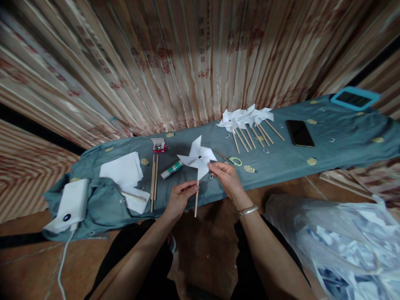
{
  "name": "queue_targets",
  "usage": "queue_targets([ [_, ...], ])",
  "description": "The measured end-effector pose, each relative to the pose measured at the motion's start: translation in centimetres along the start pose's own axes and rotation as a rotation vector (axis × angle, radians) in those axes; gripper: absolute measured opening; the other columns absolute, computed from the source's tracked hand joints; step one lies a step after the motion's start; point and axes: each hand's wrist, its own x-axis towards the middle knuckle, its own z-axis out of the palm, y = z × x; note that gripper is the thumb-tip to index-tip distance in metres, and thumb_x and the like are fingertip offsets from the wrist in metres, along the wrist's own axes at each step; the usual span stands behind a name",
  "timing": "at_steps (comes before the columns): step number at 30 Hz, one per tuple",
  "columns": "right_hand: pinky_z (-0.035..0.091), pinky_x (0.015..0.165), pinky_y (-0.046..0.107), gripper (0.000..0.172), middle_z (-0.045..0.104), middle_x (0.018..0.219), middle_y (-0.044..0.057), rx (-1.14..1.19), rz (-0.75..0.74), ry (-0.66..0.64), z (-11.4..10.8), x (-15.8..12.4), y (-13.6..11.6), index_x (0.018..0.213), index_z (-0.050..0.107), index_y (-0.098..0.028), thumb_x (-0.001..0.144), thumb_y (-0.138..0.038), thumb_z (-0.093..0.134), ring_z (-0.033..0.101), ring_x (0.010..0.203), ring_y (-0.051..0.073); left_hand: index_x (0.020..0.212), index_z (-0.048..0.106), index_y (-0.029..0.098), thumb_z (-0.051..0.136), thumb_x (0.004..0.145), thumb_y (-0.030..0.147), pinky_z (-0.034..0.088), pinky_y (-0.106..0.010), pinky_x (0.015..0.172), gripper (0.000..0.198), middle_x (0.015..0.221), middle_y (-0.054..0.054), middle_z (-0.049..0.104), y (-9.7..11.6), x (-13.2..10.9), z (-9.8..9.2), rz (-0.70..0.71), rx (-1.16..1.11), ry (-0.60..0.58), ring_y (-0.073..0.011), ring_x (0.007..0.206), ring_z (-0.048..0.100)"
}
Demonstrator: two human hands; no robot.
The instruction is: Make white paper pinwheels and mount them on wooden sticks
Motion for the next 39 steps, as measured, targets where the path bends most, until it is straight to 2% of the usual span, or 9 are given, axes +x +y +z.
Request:
queue_targets([
  [9,0.038,0.056,0.025,0.037,0.066,0.058,-0.001,-0.116,0.018,-0.002,0.4,-0.1,0.6,0.057,0.072,-0.021,0.047,-0.054,0.087,0.052,0.056,0.010,0.074,0.079,0.018,0.090,0.046,0.033,0.050,-0.023,0.067,0.034,0.067,-0.002,0.073,0.3,0.0,0.0,-0.002,-0.019,-0.019,-0.0102,0.061,0.060],
  [14,0.035,0.051,0.025,0.046,0.070,0.060,0.005,-0.262,0.020,0.014,-0.9,0.1,-0.5,0.055,0.072,-0.019,0.052,-0.065,0.079,0.053,0.051,0.010,0.074,0.079,0.017,0.089,0.048,0.033,0.051,-0.024,0.069,0.032,0.068,-0.002,0.073,0.4,0.0,-0.2,0.013,-0.001,-0.008,-0.0105,0.062,0.061],
  [16,0.033,0.049,0.025,0.047,0.069,0.058,0.004,-0.285,-0.025,0.075,-1.9,0.4,-1.0,0.054,0.071,-0.019,0.054,-0.065,0.079,0.049,0.049,0.009,0.075,0.079,0.017,0.089,0.049,0.033,0.051,-0.025,0.068,0.032,0.069,-0.003,0.073,0.4,0.0,-0.2,0.010,0.001,-0.005,-0.0110,0.062,0.061],
  [20,0.032,0.050,0.025,0.045,0.066,0.054,0.001,-0.239,-0.155,0.278,-2.9,1.0,-1.5,0.052,0.069,-0.020,0.049,-0.063,0.082,0.045,0.049,0.009,0.076,0.079,0.017,0.088,0.050,0.032,0.050,-0.025,0.067,0.032,0.070,-0.003,0.073,0.2,-0.2,-0.2,0.000,0.020,-0.022,-0.0116,0.062,0.061],
  [22,0.034,0.052,0.025,0.044,0.064,0.054,-0.001,-0.196,-0.198,0.304,-2.8,1.1,-1.4,0.056,0.070,-0.021,0.046,-0.061,0.084,0.046,0.051,0.009,0.075,0.079,0.017,0.088,0.050,0.032,0.050,-0.025,0.067,0.031,0.069,-0.003,0.073,0.1,-0.3,-0.2,-0.016,0.025,-0.041,-0.0115,0.062,0.061],
  [25,0.039,0.056,0.025,0.043,0.066,0.059,-0.002,-0.116,-0.183,0.256,-2.4,1.2,-0.9,0.064,0.072,-0.022,0.043,-0.057,0.087,0.049,0.054,0.010,0.075,0.079,0.017,0.089,0.048,0.032,0.049,-0.024,0.065,0.032,0.069,-0.003,0.073,0.0,-0.5,0.0,-0.049,0.012,-0.069,-0.0112,0.061,0.060],
  [29,0.042,0.060,0.026,0.040,0.067,0.062,-0.002,-0.064,-0.136,0.201,-2.0,1.1,-0.3,0.063,0.071,-0.022,0.044,-0.054,0.088,0.053,0.059,0.012,0.074,0.079,0.017,0.090,0.045,0.034,0.050,-0.024,0.066,0.035,0.069,-0.003,0.073,0.1,-0.6,0.1,-0.061,-0.003,-0.066,-0.0113,0.061,0.061],
  [39,0.041,0.062,0.029,0.033,0.061,0.060,-0.002,-0.123,-0.096,0.080,-1.2,0.3,0.0,0.061,0.068,-0.023,0.052,-0.050,0.086,0.050,0.059,0.013,0.074,0.078,0.017,0.090,0.046,0.033,0.052,-0.027,0.069,0.034,0.069,-0.004,0.073,0.3,-0.3,-0.1,-0.024,0.006,-0.003,-0.0130,0.062,0.062],
])
